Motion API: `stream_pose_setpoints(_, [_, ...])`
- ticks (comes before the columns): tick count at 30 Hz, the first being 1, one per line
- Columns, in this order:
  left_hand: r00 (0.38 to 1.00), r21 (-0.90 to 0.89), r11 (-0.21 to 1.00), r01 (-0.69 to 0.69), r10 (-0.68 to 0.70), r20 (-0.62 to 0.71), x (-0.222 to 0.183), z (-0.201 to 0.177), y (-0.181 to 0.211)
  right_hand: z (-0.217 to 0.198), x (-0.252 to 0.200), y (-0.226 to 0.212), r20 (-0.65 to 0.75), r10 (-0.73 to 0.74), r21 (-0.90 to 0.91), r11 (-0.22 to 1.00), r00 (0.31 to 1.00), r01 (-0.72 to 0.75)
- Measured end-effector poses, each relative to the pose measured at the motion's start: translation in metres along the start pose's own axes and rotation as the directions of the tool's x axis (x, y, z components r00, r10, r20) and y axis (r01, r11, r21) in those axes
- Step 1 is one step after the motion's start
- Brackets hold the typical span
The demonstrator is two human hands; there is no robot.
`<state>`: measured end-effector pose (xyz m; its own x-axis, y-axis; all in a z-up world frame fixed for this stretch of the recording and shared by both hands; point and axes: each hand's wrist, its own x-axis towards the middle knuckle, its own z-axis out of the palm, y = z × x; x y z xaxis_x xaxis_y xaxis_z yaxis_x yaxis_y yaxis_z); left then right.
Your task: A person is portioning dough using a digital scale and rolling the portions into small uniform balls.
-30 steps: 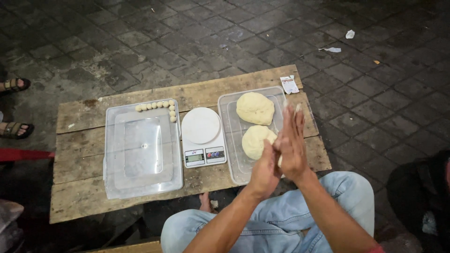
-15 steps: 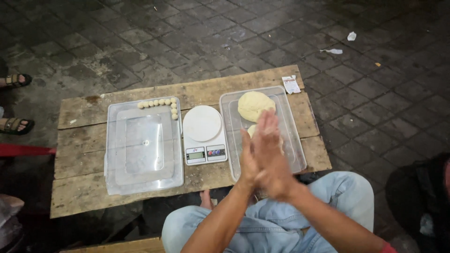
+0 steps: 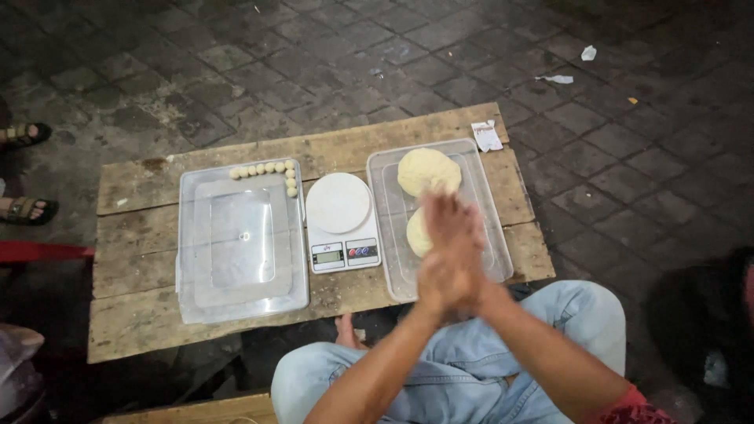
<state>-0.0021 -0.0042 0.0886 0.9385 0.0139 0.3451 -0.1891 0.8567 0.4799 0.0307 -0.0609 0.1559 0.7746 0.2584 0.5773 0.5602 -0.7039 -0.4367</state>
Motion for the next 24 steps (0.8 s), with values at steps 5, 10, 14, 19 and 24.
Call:
stream_pose_setpoints(5, [0.855, 0.088, 0.856, 0.510, -0.492, -0.168, 0.029, 0.016, 0.041, -0.014, 0.001, 0.011, -0.024, 0.020, -0.146, 0.989, 1.000, -0.023])
stream_pose_setpoints(10, [0.854, -0.115, 0.873, 0.475, -0.488, -0.179, 0.009, 0.005, 0.028, 0.020, -0.027, -0.017, 0.045, -0.116, 0.078, 0.991, 0.992, 0.112])
stream_pose_setpoints(14, [0.777, -0.048, 0.815, 0.578, -0.567, -0.274, -0.002, -0.009, 0.011, -0.001, 0.000, 0.015, -0.061, -0.049, -0.134, 0.990, 0.997, 0.041])
stream_pose_setpoints(19, [0.923, -0.384, 0.862, 0.330, -0.380, -0.061, 0.061, 0.020, 0.045, 0.024, -0.044, -0.018, 0.114, -0.121, 0.014, 0.993, 0.986, 0.120])
stream_pose_setpoints(24, [0.943, -0.564, 0.777, 0.279, -0.331, 0.011, 0.020, 0.031, 0.032, -0.005, -0.009, 0.022, 0.035, -0.036, -0.042, 0.998, 0.999, 0.037])
